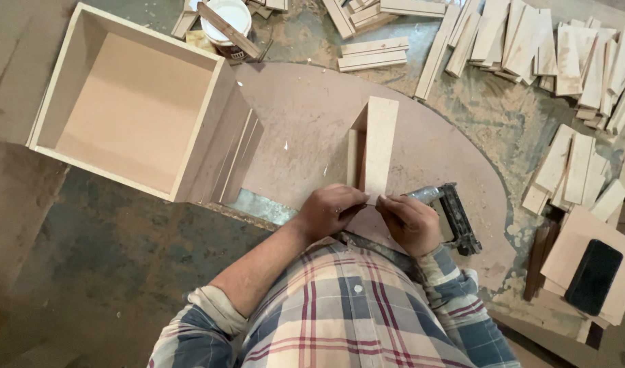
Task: The person assembles a small wooden box by attaching side panels to a base using a pneumatic nail gun. They align the pieces by hand and secure them with nails, then place the completed box on a stack of similar boxes.
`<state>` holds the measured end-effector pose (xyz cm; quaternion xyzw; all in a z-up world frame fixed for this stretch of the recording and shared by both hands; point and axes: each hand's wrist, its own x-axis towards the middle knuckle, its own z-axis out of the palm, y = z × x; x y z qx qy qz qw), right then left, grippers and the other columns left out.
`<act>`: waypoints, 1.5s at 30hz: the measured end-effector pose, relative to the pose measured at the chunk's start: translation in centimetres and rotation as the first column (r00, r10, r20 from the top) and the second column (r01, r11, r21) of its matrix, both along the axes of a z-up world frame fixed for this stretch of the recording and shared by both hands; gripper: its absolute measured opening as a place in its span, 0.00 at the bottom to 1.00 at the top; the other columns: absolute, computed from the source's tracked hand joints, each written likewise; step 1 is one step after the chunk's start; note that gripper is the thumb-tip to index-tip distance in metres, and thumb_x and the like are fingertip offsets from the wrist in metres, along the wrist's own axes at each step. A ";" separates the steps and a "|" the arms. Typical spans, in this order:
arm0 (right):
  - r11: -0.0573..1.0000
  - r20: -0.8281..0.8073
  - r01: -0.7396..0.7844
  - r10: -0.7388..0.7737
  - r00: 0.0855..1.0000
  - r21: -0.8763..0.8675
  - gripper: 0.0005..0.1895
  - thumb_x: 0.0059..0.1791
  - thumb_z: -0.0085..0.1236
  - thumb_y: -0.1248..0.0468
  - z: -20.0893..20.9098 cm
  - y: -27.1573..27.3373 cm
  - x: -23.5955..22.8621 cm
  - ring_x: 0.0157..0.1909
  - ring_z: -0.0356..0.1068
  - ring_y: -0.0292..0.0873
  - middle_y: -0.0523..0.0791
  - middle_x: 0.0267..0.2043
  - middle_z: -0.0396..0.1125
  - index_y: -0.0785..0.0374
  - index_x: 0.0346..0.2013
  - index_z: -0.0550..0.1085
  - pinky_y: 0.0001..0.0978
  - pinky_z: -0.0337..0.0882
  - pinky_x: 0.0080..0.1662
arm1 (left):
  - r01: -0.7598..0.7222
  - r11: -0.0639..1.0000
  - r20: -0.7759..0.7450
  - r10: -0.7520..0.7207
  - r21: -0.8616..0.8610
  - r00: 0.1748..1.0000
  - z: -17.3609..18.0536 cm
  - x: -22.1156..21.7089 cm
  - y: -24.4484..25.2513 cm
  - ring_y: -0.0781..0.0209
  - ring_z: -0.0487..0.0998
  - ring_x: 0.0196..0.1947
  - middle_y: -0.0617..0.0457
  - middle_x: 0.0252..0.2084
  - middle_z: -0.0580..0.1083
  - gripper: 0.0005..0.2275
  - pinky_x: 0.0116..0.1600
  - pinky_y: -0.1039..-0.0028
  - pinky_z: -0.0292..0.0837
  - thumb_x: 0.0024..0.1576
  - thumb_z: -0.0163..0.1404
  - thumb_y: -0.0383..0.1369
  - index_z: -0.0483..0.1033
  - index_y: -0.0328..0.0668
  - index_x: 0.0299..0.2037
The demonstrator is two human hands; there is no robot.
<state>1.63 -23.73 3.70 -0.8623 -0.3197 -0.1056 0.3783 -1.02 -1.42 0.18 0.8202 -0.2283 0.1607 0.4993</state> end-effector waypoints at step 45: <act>0.957 -0.930 0.252 -0.220 0.295 -0.146 0.28 0.56 0.46 0.53 12.2 -6.6 -3.9 0.19 0.65 0.39 0.45 0.17 0.68 0.71 0.22 0.76 0.34 0.68 0.26 | 0.044 0.944 0.241 -0.128 0.326 0.962 1.1 2.1 1.6 0.63 0.75 0.58 0.58 0.51 0.77 0.06 0.72 0.41 0.54 0.62 0.55 0.34 0.79 0.46 0.45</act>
